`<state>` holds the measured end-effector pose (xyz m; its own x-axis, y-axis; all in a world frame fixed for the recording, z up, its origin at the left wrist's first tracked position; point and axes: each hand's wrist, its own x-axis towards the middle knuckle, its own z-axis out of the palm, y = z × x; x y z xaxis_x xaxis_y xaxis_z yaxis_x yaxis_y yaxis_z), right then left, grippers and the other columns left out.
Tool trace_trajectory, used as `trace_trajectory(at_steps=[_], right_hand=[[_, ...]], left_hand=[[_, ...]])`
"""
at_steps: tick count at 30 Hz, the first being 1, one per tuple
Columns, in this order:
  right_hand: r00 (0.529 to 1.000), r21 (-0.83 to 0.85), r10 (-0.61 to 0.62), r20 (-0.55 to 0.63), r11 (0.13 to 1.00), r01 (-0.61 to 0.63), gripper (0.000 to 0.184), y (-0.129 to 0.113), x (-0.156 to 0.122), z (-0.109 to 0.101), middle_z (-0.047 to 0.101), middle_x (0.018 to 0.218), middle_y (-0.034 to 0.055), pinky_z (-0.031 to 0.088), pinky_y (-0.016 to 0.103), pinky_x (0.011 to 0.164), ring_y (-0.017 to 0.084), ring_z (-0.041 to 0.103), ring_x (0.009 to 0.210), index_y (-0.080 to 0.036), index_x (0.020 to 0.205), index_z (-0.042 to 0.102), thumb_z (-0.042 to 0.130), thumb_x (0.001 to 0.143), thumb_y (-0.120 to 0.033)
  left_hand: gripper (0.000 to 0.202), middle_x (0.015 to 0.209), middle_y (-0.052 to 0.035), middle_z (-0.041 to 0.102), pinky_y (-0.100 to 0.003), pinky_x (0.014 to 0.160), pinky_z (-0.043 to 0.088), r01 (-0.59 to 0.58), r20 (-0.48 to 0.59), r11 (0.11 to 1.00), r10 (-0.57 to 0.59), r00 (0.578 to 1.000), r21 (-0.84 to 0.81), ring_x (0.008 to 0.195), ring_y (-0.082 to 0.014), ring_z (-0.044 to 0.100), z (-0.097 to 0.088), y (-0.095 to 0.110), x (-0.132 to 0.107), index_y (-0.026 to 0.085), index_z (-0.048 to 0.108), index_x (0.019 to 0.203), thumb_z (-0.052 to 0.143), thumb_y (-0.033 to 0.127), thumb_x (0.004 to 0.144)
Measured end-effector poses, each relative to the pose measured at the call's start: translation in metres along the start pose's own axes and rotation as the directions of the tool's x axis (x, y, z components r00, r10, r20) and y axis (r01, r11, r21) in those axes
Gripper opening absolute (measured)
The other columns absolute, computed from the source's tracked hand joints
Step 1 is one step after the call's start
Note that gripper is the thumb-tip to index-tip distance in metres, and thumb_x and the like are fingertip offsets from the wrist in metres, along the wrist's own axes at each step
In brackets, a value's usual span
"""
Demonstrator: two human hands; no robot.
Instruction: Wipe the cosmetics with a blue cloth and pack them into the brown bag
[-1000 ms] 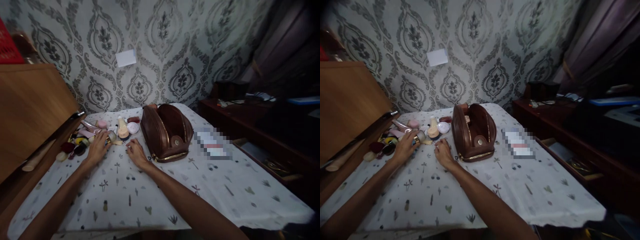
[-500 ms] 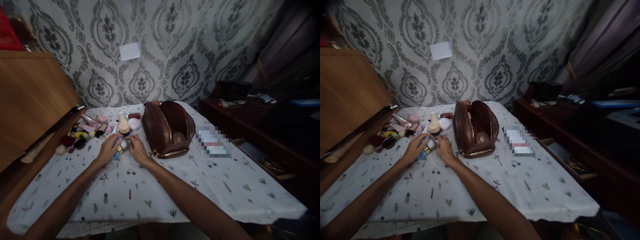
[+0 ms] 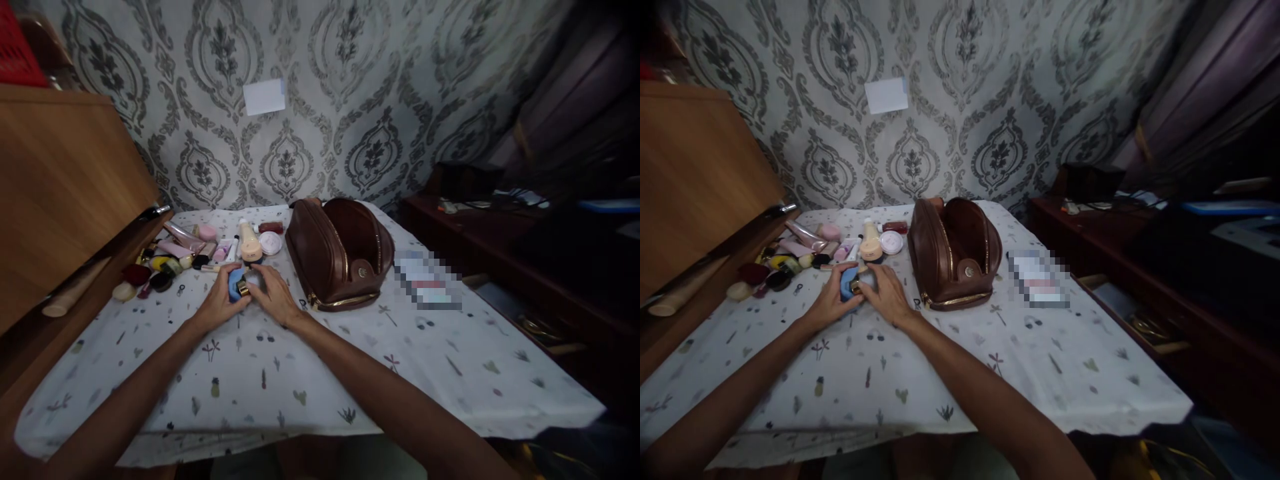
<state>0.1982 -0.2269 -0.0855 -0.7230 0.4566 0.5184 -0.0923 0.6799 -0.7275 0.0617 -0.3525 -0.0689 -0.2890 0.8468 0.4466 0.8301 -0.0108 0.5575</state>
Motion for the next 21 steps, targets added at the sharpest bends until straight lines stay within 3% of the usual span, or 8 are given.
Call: trace_trajectory(at_steps=[3,5,9,13,18,21], right_hand=[[1.0,-0.016,-0.002,0.018,1.0,0.002,0.045,0.0,-0.002,-0.002,0.061,0.126,0.0156,0.041,0.041,0.107,0.024,0.054,0.121,-0.012,0.133,0.053,0.056,0.093,-0.035],[0.999,0.019,-0.012,0.05,1.0,0.011,0.048,0.001,-0.003,-0.003,0.06,0.129,0.017,0.041,0.04,0.108,0.024,0.054,0.122,-0.01,0.134,0.052,0.058,0.092,-0.034],[0.994,0.081,-0.025,0.109,0.997,0.016,0.062,0.005,-0.004,-0.004,0.055,0.137,0.0185,0.038,0.04,0.111,0.025,0.051,0.128,-0.009,0.139,0.045,0.068,0.084,-0.029],[0.99,0.078,-0.034,0.138,0.997,0.023,0.076,0.007,-0.006,-0.006,0.052,0.141,0.0149,0.038,0.043,0.112,0.026,0.048,0.133,-0.019,0.143,0.041,0.077,0.077,-0.027],[0.987,0.023,0.022,0.158,0.999,-0.026,0.078,0.002,-0.006,-0.01,0.054,0.137,0.0137,0.04,0.04,0.109,0.026,0.05,0.131,-0.02,0.143,0.042,0.08,0.076,-0.033],[0.983,-0.017,0.105,0.154,0.994,-0.104,0.075,-0.002,-0.005,-0.012,0.056,0.131,0.01,0.044,0.041,0.104,0.026,0.054,0.125,-0.024,0.139,0.046,0.082,0.075,-0.037]], left_hand=[[0.055,0.144,-0.0179,0.044,-0.047,0.116,0.035,-0.135,0.04,0.991,0.135,0.99,-0.006,0.138,-0.029,0.042,-0.002,0.001,0.001,0.015,0.042,0.137,0.055,0.04,0.09],[0.05,0.148,-0.0164,0.042,-0.048,0.119,0.031,-0.153,0.056,0.988,0.155,0.986,-0.033,0.141,-0.028,0.038,-0.005,-0.001,0.002,0.017,0.045,0.14,0.046,0.039,0.096],[0.046,0.148,-0.0111,0.044,-0.046,0.12,0.031,-0.106,0.005,0.993,0.106,0.994,-0.06,0.14,-0.0257,0.04,-0.006,-0.004,0.002,0.021,0.054,0.139,0.033,0.037,0.101],[0.045,0.137,-0.0093,0.051,-0.044,0.114,0.04,-0.068,-0.039,0.998,0.068,0.997,0.019,0.13,-0.0256,0.049,-0.004,-0.005,0.001,0.024,0.061,0.134,0.036,0.04,0.1],[0.05,0.125,-0.0086,0.061,-0.043,0.106,0.046,-0.045,-0.022,0.997,0.047,0.999,0.059,0.119,-0.0267,0.058,-0.003,-0.001,0.001,0.024,0.058,0.135,0.038,0.048,0.096],[0.052,0.124,-0.0076,0.066,-0.044,0.099,0.051,0.037,-0.067,0.995,-0.031,0.997,0.09,0.112,-0.0293,0.063,-0.004,0.003,0.001,0.024,0.058,0.13,0.042,0.056,0.092]])
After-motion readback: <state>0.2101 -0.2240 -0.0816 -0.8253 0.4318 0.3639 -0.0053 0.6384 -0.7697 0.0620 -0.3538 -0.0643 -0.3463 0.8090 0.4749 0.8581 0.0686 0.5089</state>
